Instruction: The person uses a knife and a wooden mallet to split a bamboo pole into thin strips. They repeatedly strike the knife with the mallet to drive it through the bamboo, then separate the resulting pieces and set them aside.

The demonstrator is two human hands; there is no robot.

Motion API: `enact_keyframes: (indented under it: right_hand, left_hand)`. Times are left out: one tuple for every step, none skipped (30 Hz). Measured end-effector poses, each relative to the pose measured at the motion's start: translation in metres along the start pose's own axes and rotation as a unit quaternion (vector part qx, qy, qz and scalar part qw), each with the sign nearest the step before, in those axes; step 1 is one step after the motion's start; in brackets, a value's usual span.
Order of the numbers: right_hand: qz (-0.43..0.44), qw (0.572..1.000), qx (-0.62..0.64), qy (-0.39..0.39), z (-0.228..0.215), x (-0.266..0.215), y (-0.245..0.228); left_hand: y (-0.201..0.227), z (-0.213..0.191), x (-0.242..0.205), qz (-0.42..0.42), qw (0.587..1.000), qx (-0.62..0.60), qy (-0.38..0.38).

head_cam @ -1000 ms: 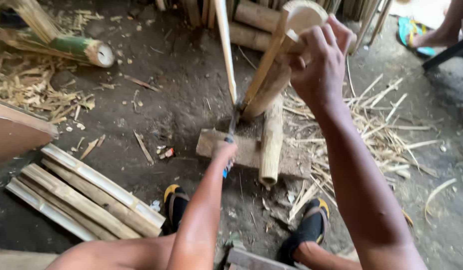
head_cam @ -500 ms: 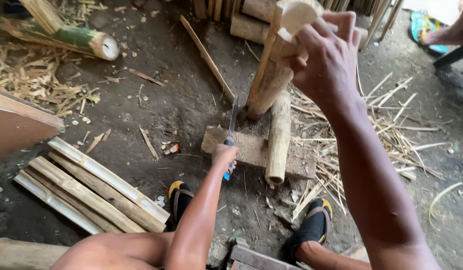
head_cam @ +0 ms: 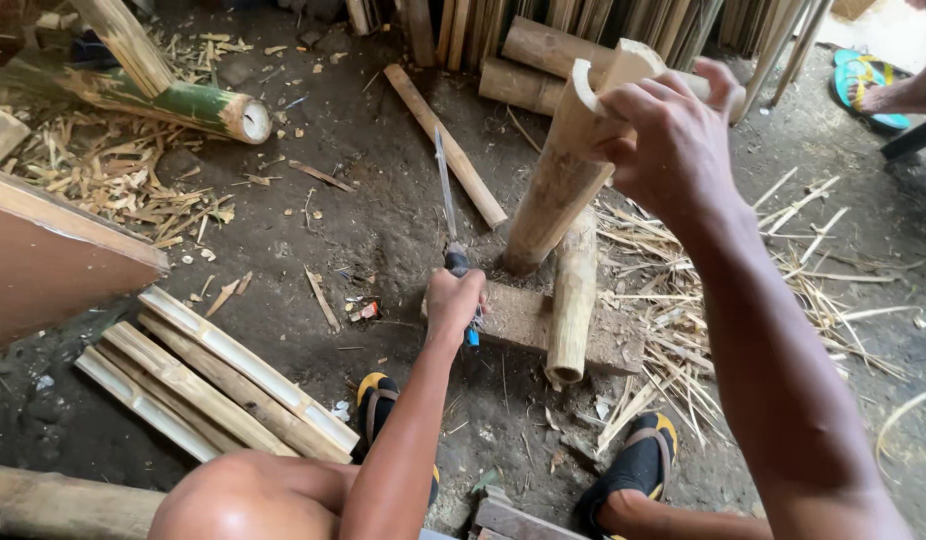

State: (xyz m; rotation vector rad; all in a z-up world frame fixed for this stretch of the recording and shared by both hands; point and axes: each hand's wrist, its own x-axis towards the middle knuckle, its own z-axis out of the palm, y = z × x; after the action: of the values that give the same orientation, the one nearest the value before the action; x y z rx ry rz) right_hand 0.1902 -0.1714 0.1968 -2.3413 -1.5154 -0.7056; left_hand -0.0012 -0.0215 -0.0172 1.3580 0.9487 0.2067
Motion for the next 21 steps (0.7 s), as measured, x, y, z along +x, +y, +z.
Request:
enact_keyframes:
  right_hand:
    - [0.047, 0.999, 0.01, -0.012, -0.003, 0.001, -0.002]
    - [0.093, 0.995, 0.021, -0.025, -0.003, 0.002, -0.005]
    - [0.14, 0.989, 0.03, -0.031, -0.004, 0.004, -0.007]
    - [0.132, 0.991, 0.035, -0.016, -0.005, 0.004, -0.008]
    - [0.127, 0.991, 0.042, -0.007, -0.004, 0.002, -0.008]
    - [0.121, 0.991, 0.049, 0.001, -0.005, -0.003, -0.007]
    - [0.085, 0.995, 0.053, 0.006, -0.004, -0.004, -0.006]
    - [0.049, 0.997, 0.057, 0.011, -0.005, -0.006, -0.004]
    - [0.013, 0.998, 0.058, 0.015, -0.009, -0.009, 0.002]
    - [0.042, 0.996, 0.082, 0.024, -0.008, -0.009, 0.004]
    - [0.072, 0.991, 0.105, 0.032, -0.01, -0.014, 0.006]
    - [0.103, 0.986, 0.129, 0.04, -0.01, -0.019, 0.007]
    - [0.103, 0.985, 0.135, 0.042, -0.008, -0.022, 0.008]
    - [0.102, 0.984, 0.141, 0.043, -0.006, -0.026, 0.008]
    - [0.098, 0.983, 0.148, 0.047, -0.002, -0.026, 0.006]
    - [0.091, 0.982, 0.157, 0.06, -0.001, -0.026, 0.005]
    - [0.086, 0.98, 0.166, 0.07, 0.002, -0.029, 0.002]
    - [0.082, 0.978, 0.176, 0.08, 0.004, -0.031, -0.001]
    - [0.087, 0.977, 0.175, 0.09, 0.005, -0.034, -0.004]
    - [0.092, 0.975, 0.173, 0.101, 0.005, -0.037, -0.007]
    - [0.098, 0.974, 0.169, 0.111, 0.003, -0.039, -0.006]
  left_hand:
    - [0.009, 0.0, -0.005, -0.018, 1.0, -0.023, 0.0]
    - [0.019, 0.0, -0.011, -0.036, 0.998, -0.045, 0.0]
    - [0.03, 0.001, -0.015, -0.049, 0.997, -0.068, -0.001]
    - [0.041, 0.001, -0.018, -0.019, 0.998, -0.054, 0.001]
    - [0.049, 0.002, -0.024, 0.003, 0.999, -0.04, 0.002]
    - [0.057, 0.003, -0.03, 0.026, 0.999, -0.025, 0.004]
    - [0.066, 0.001, -0.035, 0.035, 0.999, -0.019, 0.004]
    - [0.075, -0.001, -0.04, 0.045, 0.999, -0.013, 0.004]
    - [0.084, -0.001, -0.045, 0.056, 0.998, -0.007, 0.002]
    - [0.092, -0.001, -0.05, 0.063, 0.998, -0.01, -0.001]
    - [0.097, 0.0, -0.057, 0.069, 0.998, -0.011, -0.006]
    - [0.1, 0.001, -0.064, 0.076, 0.997, -0.012, -0.011]
    - [0.103, 0.002, -0.072, 0.077, 0.997, -0.005, -0.012]
    - [0.105, 0.002, -0.079, 0.078, 0.997, 0.002, -0.012]
    - [0.107, 0.001, -0.086, 0.082, 0.997, 0.007, -0.008]
    - [0.109, 0.0, -0.093, 0.091, 0.995, 0.028, -0.011]
    - [0.11, -0.002, -0.101, 0.097, 0.994, 0.051, -0.014]
    - [0.11, -0.004, -0.109, 0.102, 0.992, 0.074, -0.017]
    - [0.11, -0.006, -0.118, 0.138, 0.984, 0.108, 0.001]
    - [0.11, -0.009, -0.127, 0.174, 0.974, 0.143, 0.019]
    - [0.11, -0.009, -0.135, 0.21, 0.961, 0.175, 0.034]
